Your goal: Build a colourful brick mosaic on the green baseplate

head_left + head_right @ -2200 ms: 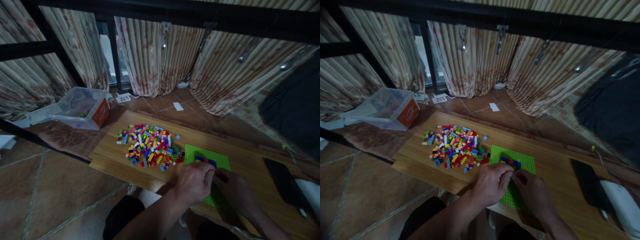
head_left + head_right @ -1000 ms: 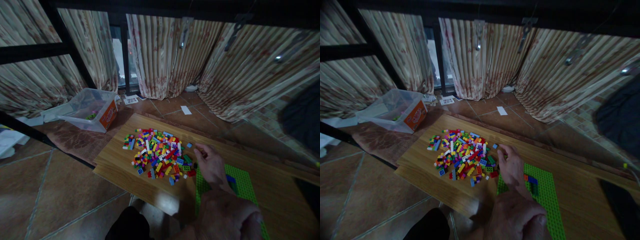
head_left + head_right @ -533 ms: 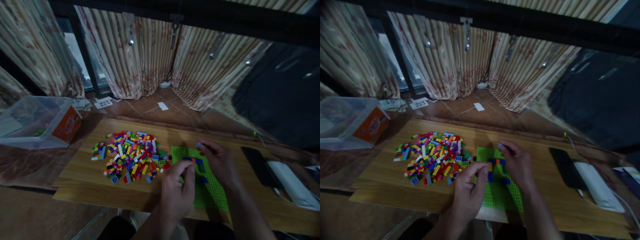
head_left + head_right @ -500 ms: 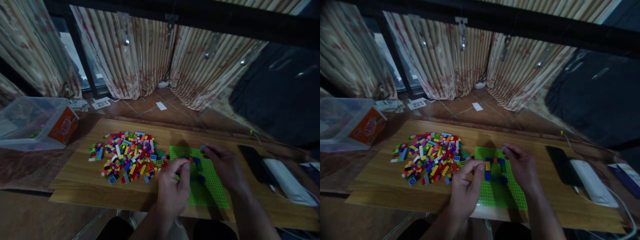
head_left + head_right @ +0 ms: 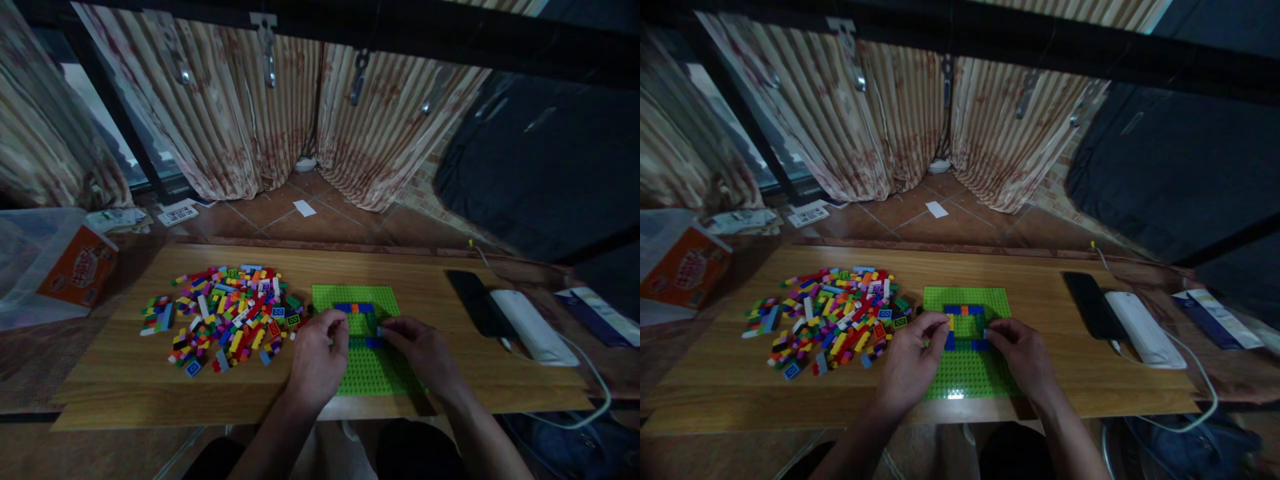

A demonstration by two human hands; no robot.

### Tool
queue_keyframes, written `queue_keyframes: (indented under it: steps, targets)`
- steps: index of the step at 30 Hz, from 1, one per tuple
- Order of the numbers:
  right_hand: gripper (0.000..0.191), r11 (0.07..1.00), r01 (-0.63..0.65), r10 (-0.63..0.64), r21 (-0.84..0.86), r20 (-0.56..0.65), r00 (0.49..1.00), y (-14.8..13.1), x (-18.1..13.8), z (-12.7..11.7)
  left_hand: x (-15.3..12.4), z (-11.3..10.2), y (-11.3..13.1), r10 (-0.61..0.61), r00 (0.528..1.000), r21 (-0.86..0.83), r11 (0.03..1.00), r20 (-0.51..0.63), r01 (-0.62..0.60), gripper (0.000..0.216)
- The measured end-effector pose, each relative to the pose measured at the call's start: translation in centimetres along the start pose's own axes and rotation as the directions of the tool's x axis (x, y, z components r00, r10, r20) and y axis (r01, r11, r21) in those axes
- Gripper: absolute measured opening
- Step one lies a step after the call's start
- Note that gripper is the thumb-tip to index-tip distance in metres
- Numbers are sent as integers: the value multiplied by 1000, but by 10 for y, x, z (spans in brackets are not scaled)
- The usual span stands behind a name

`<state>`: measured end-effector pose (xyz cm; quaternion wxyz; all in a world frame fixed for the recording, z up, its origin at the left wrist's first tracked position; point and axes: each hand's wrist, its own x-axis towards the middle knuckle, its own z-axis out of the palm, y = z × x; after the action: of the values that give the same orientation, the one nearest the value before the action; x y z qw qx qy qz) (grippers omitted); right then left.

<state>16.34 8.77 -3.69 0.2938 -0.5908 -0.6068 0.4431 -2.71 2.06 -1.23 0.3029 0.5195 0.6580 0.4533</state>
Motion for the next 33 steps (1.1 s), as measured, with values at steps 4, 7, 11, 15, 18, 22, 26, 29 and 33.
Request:
queue_keyframes:
  steps: [4,7,11,15,18,22,26,29,33]
  targets:
    - [26,998,12,-11,-57,7,1000,1,-1,1,-1,8,0,90,995,185,978,46,-97,16]
    - [24,994,16,-15,-105,12,1000,2,-1,2,-4,15,1,132,983,267,950,125,-162,17]
    - [23,986,50,-49,-158,9,999,3,0,3,-8,23,1,153,968,323,922,198,-212,18]
    - [23,984,46,-46,-172,7,999,2,1,4,-9,28,1,163,958,370,896,238,-244,20]
    - [24,986,20,-19,-164,13,1000,0,2,4,-11,32,1,161,953,409,875,258,-259,22]
    - [23,987,2,5,-164,38,999,-6,4,2,-14,39,0,145,946,483,831,291,-276,24]
    - [21,983,41,-26,-182,80,996,-9,6,0,-14,44,-2,131,941,506,816,313,-282,28]
    - [20,980,61,-43,-189,98,994,-9,6,0,-13,45,-2,95,943,490,836,317,-249,29]
    - [21,981,44,-28,-190,85,996,-5,7,0,-13,43,1,96,944,466,851,317,-243,29]
